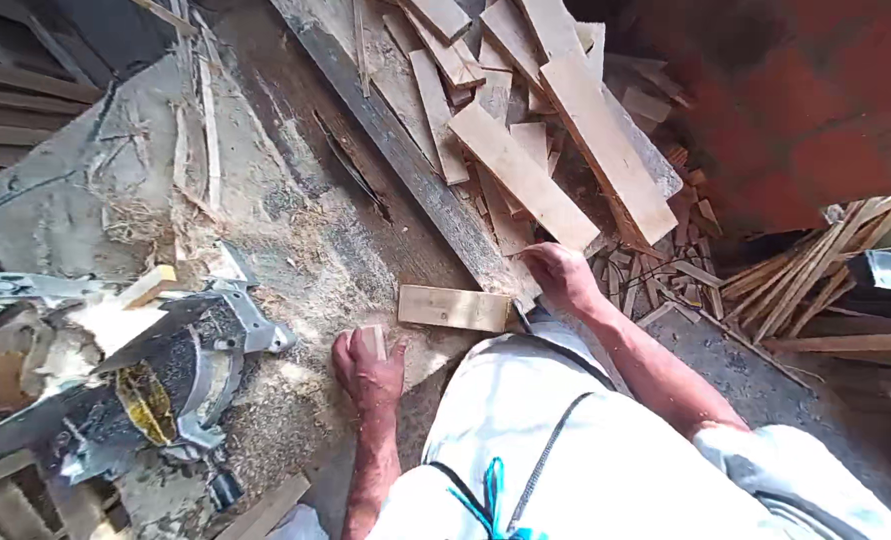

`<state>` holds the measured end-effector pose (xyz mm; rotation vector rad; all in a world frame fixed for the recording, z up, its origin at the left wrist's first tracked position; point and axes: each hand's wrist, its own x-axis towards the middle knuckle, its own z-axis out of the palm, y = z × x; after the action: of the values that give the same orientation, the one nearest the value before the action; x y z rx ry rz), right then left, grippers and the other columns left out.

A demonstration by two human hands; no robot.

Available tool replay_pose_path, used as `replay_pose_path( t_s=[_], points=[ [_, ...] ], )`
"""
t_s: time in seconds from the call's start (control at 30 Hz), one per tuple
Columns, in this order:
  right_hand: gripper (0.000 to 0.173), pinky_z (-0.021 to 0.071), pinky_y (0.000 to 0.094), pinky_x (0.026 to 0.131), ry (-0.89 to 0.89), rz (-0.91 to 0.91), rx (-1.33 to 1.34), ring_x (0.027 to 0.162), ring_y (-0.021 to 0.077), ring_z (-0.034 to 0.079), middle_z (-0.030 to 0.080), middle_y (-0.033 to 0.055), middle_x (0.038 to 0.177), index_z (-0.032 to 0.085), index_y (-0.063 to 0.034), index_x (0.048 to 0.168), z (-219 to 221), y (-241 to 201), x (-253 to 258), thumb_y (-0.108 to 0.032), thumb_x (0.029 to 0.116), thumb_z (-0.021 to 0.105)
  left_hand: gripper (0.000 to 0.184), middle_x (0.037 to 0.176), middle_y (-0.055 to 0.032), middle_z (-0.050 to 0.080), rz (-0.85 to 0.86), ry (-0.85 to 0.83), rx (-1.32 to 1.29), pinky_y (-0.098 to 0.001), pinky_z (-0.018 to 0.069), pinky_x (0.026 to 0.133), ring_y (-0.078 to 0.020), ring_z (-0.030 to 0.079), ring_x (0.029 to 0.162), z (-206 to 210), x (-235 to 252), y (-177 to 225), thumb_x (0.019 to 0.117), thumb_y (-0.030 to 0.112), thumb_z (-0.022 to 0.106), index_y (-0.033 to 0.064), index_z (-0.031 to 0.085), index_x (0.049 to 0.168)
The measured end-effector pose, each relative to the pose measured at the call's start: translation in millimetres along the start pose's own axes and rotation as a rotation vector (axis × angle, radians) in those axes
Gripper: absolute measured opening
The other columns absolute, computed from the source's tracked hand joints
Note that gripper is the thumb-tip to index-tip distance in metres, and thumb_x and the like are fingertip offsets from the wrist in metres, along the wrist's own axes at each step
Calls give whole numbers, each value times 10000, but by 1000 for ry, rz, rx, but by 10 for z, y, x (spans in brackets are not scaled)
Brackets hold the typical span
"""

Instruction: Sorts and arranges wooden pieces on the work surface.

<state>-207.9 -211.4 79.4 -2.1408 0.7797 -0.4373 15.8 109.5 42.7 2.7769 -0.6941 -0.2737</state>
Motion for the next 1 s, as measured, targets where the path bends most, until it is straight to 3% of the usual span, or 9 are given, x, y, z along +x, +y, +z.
replay_pose_path(
  t_s=[0.1, 0.2, 0.27, 0.53, 0.67, 0.77, 0.87, 0.93, 1.0],
  points=[
    [409, 552, 451, 990, 124, 151, -257, 1148, 266, 668, 705, 129, 1214, 716, -75, 1205, -341, 264, -5, -413, 1007, 600, 963, 1612, -304, 310, -113, -6, 12, -611, 282, 1218, -475, 309, 1498, 56, -96, -107, 833, 578, 780, -9, 440, 1516],
    [892, 416, 579, 1130, -48, 365, -396, 1399, 397, 475, 486, 205, 1529, 506, -105, 1500, -434, 447, 177, -676, 842, 698, 931, 1643, -264, 287, -116, 60, 81, -609, 243, 1232, -443, 282, 1522, 267, -180, -229, 855, 554, 753, 16, 418, 1538],
    [999, 466, 614, 1050, -164, 472, -410, 1328, 411, 533, 491, 212, 1510, 395, -159, 1575, -393, 499, 359, -668, 789, 743, 906, 1649, -242, 292, -107, 121, 111, -595, 234, 1238, -424, 284, 1527, 398, -204, -281, 865, 552, 731, 34, 423, 1541],
    [846, 532, 641, 891, 69, 384, -387, 1142, 428, 636, 603, 234, 1323, 478, -124, 1489, -756, 710, 849, -585, 830, 741, 813, 1650, -188, 329, -106, 175, 117, -534, 238, 1250, -360, 309, 1530, 456, -209, -337, 894, 515, 698, 62, 461, 1527],
    [759, 366, 636, 1131, 163, 200, -522, 1420, 462, 422, 471, 269, 1520, 597, -49, 1386, -852, 706, 1246, -626, 894, 638, 804, 1648, -183, 336, -121, 186, 136, -531, 238, 1249, -363, 315, 1527, 471, -210, -309, 898, 530, 677, 71, 466, 1524],
    [447, 523, 623, 902, 11, 268, -515, 1138, 432, 638, 663, 243, 1172, 674, -32, 1133, -649, 376, 1245, -443, 1042, 526, 798, 1651, -169, 336, -141, 176, 142, -538, 229, 1251, -352, 302, 1535, 465, -210, -293, 903, 539, 668, 85, 466, 1528],
    [278, 540, 644, 809, -216, 495, -355, 1013, 425, 685, 699, 244, 1060, 689, 3, 998, -345, 395, 1174, -253, 991, 581, 794, 1653, -168, 332, -150, 183, 142, -538, 227, 1251, -348, 304, 1534, 480, -209, -296, 899, 527, 676, 90, 466, 1529],
    [325, 533, 610, 865, -211, 571, -160, 1017, 378, 680, 697, 222, 1065, 693, 4, 998, -243, 569, 1188, -300, 1003, 580, 798, 1651, -165, 337, -141, 193, 139, -540, 224, 1251, -342, 303, 1535, 511, -182, -317, 896, 539, 672, 90, 472, 1525],
    [471, 560, 507, 775, -138, 648, 78, 841, 284, 680, 688, 164, 935, 683, -16, 1021, -160, 746, 1202, -470, 1014, 556, 802, 1652, -167, 335, -144, 198, 133, -535, 207, 1259, -339, 289, 1542, 529, -199, -355, 893, 539, 676, 88, 472, 1525]
  ],
)
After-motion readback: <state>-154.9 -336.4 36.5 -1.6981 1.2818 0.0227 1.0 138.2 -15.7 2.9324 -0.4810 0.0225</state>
